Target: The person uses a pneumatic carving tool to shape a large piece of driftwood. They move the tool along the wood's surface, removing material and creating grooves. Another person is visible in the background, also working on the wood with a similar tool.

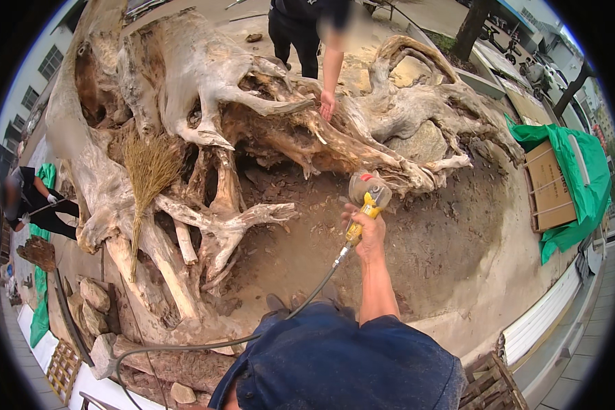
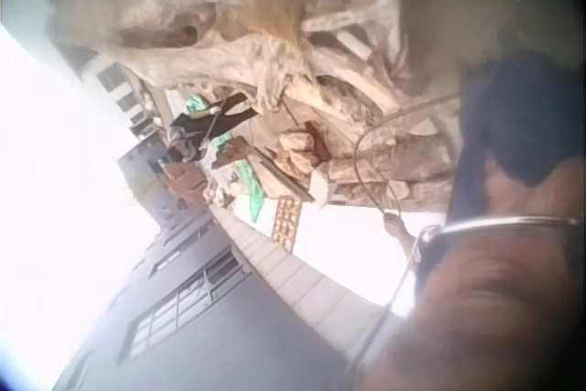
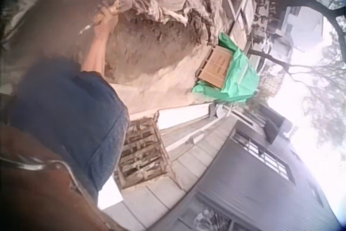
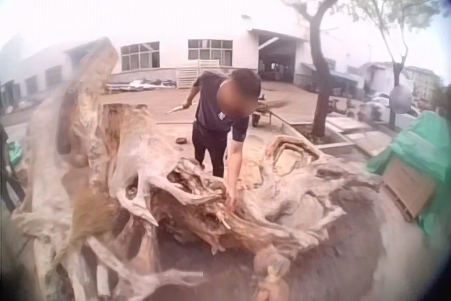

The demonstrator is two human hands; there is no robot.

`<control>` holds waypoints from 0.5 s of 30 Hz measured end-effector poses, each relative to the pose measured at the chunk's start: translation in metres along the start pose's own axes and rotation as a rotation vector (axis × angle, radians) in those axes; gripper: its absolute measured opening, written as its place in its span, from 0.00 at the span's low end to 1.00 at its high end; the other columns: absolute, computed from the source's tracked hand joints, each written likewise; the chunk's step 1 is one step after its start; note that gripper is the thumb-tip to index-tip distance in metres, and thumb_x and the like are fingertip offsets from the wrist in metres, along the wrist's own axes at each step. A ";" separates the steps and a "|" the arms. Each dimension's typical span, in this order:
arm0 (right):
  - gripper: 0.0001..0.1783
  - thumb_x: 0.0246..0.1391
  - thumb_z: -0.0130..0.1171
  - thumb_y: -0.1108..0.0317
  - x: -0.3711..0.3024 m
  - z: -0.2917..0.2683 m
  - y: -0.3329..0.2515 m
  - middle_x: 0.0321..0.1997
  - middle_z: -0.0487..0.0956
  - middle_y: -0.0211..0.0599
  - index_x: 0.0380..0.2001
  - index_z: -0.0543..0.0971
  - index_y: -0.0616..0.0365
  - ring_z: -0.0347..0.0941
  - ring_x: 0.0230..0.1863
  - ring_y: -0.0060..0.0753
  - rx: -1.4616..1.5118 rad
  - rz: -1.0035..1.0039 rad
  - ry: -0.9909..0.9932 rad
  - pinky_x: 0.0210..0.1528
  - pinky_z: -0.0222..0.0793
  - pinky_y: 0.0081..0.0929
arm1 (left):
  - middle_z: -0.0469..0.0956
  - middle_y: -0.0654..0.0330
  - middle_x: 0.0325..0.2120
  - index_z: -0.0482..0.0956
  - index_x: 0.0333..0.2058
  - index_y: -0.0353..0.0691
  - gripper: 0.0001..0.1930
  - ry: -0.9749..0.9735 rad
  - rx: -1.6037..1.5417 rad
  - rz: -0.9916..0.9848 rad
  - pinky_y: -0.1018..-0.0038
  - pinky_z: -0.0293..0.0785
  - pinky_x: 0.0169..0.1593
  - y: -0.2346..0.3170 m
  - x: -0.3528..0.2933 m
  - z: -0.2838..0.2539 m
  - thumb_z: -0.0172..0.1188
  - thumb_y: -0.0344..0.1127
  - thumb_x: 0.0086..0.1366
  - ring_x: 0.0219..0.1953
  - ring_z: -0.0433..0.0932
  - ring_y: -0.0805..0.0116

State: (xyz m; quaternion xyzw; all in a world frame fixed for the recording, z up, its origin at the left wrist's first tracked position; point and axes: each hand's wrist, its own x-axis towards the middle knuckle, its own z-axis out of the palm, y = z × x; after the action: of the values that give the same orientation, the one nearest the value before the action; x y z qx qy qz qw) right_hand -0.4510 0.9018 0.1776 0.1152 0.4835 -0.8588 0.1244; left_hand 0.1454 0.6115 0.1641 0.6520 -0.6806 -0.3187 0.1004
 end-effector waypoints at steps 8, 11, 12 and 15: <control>0.32 0.50 0.58 0.76 0.028 -0.080 -0.048 0.53 0.81 0.48 0.60 0.68 0.67 0.82 0.43 0.36 -0.228 -0.064 0.060 0.41 0.83 0.33 | 0.84 0.48 0.44 0.81 0.48 0.35 0.20 -0.422 0.315 -0.324 0.63 0.75 0.53 -0.015 -0.105 0.032 0.51 0.43 0.69 0.49 0.83 0.57; 0.33 0.49 0.60 0.74 0.038 -0.099 -0.077 0.54 0.81 0.45 0.61 0.69 0.67 0.81 0.46 0.33 -0.340 -0.106 0.058 0.43 0.80 0.32 | 0.84 0.48 0.44 0.81 0.49 0.34 0.19 -0.553 0.358 -0.325 0.63 0.76 0.53 0.010 -0.125 0.062 0.52 0.41 0.68 0.49 0.83 0.56; 0.33 0.49 0.61 0.74 0.039 -0.101 -0.086 0.54 0.81 0.46 0.61 0.69 0.67 0.81 0.46 0.33 -0.359 -0.123 0.070 0.44 0.80 0.31 | 0.84 0.47 0.44 0.80 0.50 0.34 0.19 -0.586 0.369 -0.314 0.63 0.76 0.52 0.019 -0.128 0.071 0.52 0.41 0.68 0.48 0.83 0.56; 0.33 0.46 0.62 0.75 0.049 -0.108 -0.105 0.55 0.81 0.45 0.59 0.72 0.67 0.81 0.46 0.32 -0.432 -0.177 0.110 0.47 0.78 0.28 | 0.84 0.47 0.44 0.80 0.51 0.34 0.19 -0.658 0.394 -0.259 0.63 0.77 0.52 0.050 -0.121 0.092 0.53 0.39 0.67 0.48 0.84 0.56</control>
State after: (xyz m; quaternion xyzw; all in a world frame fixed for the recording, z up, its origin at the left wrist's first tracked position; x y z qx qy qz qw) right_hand -0.5227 1.0423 0.1918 0.0897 0.6702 -0.7354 0.0442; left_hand 0.0691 0.7513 0.1547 0.6023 -0.6368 -0.3839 -0.2904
